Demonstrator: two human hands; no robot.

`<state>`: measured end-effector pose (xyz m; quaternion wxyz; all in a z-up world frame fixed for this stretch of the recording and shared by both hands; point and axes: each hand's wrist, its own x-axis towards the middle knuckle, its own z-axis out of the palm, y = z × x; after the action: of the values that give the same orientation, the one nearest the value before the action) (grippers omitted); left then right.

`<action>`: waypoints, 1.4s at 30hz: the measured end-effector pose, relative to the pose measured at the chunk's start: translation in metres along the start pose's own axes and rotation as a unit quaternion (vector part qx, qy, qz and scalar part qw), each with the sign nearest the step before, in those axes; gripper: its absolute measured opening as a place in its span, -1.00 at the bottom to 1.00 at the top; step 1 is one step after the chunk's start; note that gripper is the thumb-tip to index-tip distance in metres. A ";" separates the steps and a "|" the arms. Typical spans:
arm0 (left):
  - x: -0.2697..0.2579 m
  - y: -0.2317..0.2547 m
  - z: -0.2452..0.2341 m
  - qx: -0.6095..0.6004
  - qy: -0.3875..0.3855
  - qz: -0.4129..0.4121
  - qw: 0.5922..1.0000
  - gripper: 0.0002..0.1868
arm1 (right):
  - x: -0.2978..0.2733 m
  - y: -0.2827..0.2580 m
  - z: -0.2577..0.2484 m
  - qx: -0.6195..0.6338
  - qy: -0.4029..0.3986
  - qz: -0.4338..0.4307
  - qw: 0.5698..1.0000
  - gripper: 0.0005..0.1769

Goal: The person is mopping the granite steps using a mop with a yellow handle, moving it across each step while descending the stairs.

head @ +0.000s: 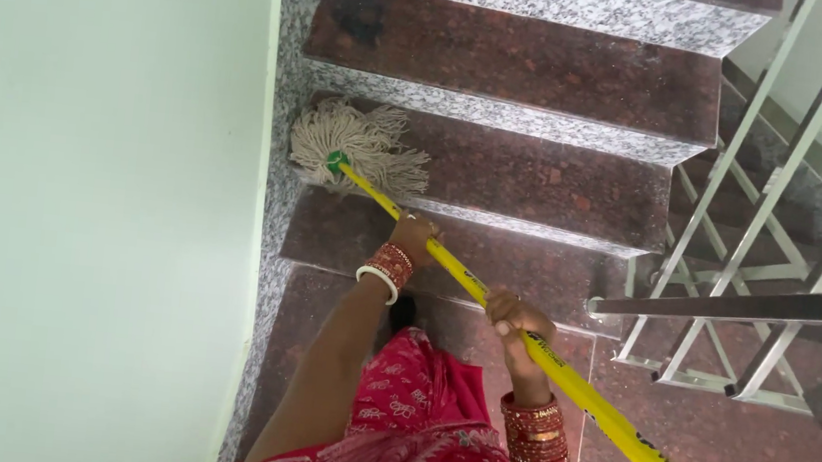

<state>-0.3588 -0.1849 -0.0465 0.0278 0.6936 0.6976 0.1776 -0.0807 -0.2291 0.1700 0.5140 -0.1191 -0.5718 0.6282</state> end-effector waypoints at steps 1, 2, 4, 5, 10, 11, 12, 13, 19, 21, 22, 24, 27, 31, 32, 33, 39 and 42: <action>0.005 0.005 0.004 -0.047 0.014 0.011 0.999 -0.76 | 0.001 -0.005 -0.004 -0.021 0.002 -0.004 1.000 -0.65; 0.014 0.015 0.010 -0.094 0.027 0.022 0.995 -0.80 | 0.001 -0.014 -0.013 -0.042 0.004 -0.008 0.999 -0.66; 0.029 0.037 0.018 -0.150 0.031 0.058 0.987 -0.86 | -0.004 -0.029 -0.025 -0.087 0.027 -0.016 0.996 -0.66; 0.038 0.052 0.023 -0.161 0.022 0.084 0.983 -0.87 | -0.009 -0.038 -0.031 -0.114 0.047 -0.020 0.992 -0.66; 0.080 0.154 0.048 -0.186 -0.086 0.188 0.961 -0.86 | -0.043 -0.093 -0.054 -0.193 0.154 -0.044 0.968 -0.66; 0.086 0.179 0.052 -0.157 -0.116 0.204 0.959 -0.80 | -0.052 -0.104 -0.057 -0.208 0.176 -0.048 0.961 -0.66; 0.089 0.203 0.055 -0.127 -0.145 0.221 0.956 -0.72 | -0.061 -0.114 -0.059 -0.222 0.197 -0.052 0.954 -0.67; 0.094 0.224 0.055 -0.137 -0.164 0.246 0.945 -0.69 | -0.067 -0.123 -0.060 -0.242 0.211 -0.060 0.945 -0.67; 0.102 0.338 0.077 -0.256 -0.165 0.377 0.875 -0.73 | -0.107 -0.151 -0.071 -0.341 0.278 -0.091 0.894 -0.71; 0.110 0.365 0.087 -0.205 -0.231 0.402 0.862 -0.63 | -0.118 -0.148 -0.077 -0.363 0.306 -0.094 0.875 -0.73; 0.114 0.376 0.092 -0.191 -0.247 0.417 0.853 -0.63 | -0.122 -0.145 -0.082 -0.365 0.320 -0.100 0.869 -0.72; 0.125 0.395 0.102 -0.162 -0.276 0.445 0.836 -0.62 | -0.127 -0.135 -0.096 -0.368 0.345 -0.114 0.856 -0.72; 0.142 0.403 0.119 -0.169 -0.250 0.451 0.840 -0.63 | -0.127 -0.119 -0.120 -0.378 0.374 -0.133 0.836 -0.71; 0.167 0.401 0.133 -0.167 -0.265 0.452 0.835 -0.64 | -0.114 -0.104 -0.137 -0.358 0.381 -0.147 0.840 -0.68; 0.174 0.399 0.133 -0.158 -0.283 0.450 0.832 -0.65 | -0.109 -0.100 -0.139 -0.359 0.377 -0.144 0.841 -0.67; 0.181 0.393 0.133 -0.148 -0.301 0.445 0.830 -0.65 | -0.103 -0.096 -0.141 -0.359 0.373 -0.141 0.844 -0.66; 0.208 0.361 0.134 -0.160 -0.263 0.403 0.862 -0.71 | -0.053 -0.057 -0.129 -0.389 0.343 -0.139 0.844 -0.64; 0.208 0.359 0.134 -0.169 -0.250 0.392 0.869 -0.71 | -0.036 -0.060 -0.127 -0.384 0.341 -0.139 0.847 -0.63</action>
<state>0.0155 0.0373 -0.0264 0.2465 0.9158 0.2975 0.1096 0.0591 -0.1922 0.1641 0.6715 -0.4330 -0.5669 0.2006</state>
